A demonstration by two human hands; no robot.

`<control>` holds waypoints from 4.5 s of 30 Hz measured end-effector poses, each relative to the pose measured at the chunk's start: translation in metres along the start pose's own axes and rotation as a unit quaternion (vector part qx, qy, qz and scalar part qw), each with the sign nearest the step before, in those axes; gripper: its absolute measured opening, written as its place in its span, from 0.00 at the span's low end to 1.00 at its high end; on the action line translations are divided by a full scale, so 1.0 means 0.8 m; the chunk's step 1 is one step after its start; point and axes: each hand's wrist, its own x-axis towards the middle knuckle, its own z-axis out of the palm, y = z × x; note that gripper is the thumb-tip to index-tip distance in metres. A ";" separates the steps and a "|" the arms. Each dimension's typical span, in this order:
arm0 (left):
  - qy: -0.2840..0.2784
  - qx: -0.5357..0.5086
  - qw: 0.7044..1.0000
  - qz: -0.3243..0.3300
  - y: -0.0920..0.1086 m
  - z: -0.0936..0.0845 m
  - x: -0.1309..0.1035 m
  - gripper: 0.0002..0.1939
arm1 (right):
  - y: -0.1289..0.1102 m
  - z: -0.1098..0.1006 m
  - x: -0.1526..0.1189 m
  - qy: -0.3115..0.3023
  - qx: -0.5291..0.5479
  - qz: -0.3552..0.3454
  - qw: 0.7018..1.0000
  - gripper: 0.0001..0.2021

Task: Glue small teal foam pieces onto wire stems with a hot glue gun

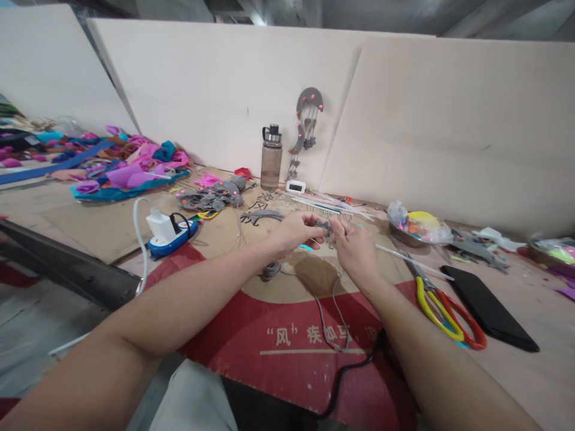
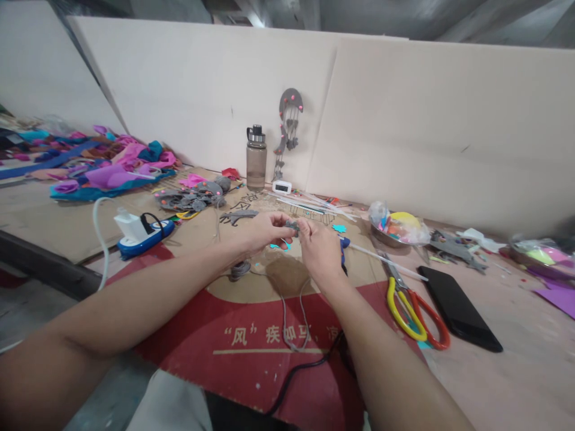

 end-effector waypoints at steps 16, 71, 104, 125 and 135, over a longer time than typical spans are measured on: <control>0.017 -0.048 0.998 -0.034 0.002 -0.002 0.002 0.06 | 0.000 0.001 0.002 -0.048 0.153 0.008 0.987 0.22; 0.024 -0.013 0.999 -0.035 0.008 -0.007 0.001 0.05 | -0.030 -0.017 -0.011 -0.038 -0.252 -0.116 0.960 0.13; -0.035 -0.015 0.999 0.000 0.016 -0.006 0.000 0.05 | -0.020 -0.016 0.002 0.029 0.141 0.064 0.988 0.02; -0.022 -0.056 0.998 -0.029 0.012 0.002 -0.004 0.07 | 0.006 0.005 0.010 -0.025 0.306 0.142 0.941 0.14; 0.008 -0.105 0.993 -0.057 0.009 -0.004 0.001 0.08 | -0.011 -0.008 0.007 -0.090 0.502 0.163 0.844 0.18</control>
